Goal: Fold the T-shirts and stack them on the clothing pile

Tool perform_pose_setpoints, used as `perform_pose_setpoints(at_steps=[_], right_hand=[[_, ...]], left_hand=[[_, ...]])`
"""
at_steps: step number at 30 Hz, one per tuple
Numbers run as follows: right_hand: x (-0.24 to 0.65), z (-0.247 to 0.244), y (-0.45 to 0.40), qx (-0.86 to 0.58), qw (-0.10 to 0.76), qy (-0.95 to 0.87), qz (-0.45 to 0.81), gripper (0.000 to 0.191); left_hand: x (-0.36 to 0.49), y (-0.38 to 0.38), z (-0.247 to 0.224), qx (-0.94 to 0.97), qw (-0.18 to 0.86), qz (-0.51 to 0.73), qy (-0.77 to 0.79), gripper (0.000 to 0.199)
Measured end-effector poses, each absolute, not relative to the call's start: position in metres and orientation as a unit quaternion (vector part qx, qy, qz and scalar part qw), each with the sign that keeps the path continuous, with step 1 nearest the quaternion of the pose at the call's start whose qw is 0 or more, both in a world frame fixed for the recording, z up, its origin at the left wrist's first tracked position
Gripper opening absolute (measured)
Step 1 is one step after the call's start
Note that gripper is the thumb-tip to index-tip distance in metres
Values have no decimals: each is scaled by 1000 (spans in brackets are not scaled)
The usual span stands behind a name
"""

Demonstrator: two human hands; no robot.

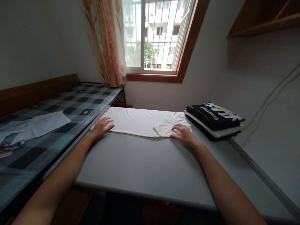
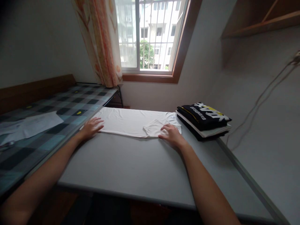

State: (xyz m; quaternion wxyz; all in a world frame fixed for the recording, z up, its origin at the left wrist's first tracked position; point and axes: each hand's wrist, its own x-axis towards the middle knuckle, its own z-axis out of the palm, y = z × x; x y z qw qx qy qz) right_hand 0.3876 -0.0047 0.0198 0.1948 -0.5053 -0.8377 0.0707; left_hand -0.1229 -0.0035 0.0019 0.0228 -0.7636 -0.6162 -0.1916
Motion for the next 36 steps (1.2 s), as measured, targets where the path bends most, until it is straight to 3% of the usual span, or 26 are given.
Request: perform_pose_setpoints(at_steps=[6, 10, 22, 25, 32, 36], right_hand=[[405, 39, -6, -544, 118, -816, 155, 16], [403, 36, -7, -548, 128, -812, 154, 15], [414, 29, -1, -524, 149, -817, 189, 18], [419, 30, -1, -543, 127, -812, 171, 25], [429, 32, -2, -573, 96, -802, 140, 26], [434, 32, 0, -584, 101, -794, 134, 25]], left_hand=[[-108, -17, 10, -809, -104, -263, -515, 45], [-106, -21, 10, -792, -170, -273, -519, 41], [-118, -16, 11, -797, -171, -251, -522, 26], [-129, -15, 13, -797, -147, -217, -544, 29], [-131, -23, 23, -725, 40, -146, -672, 40], [-134, -27, 28, -647, 61, -129, -749, 39]])
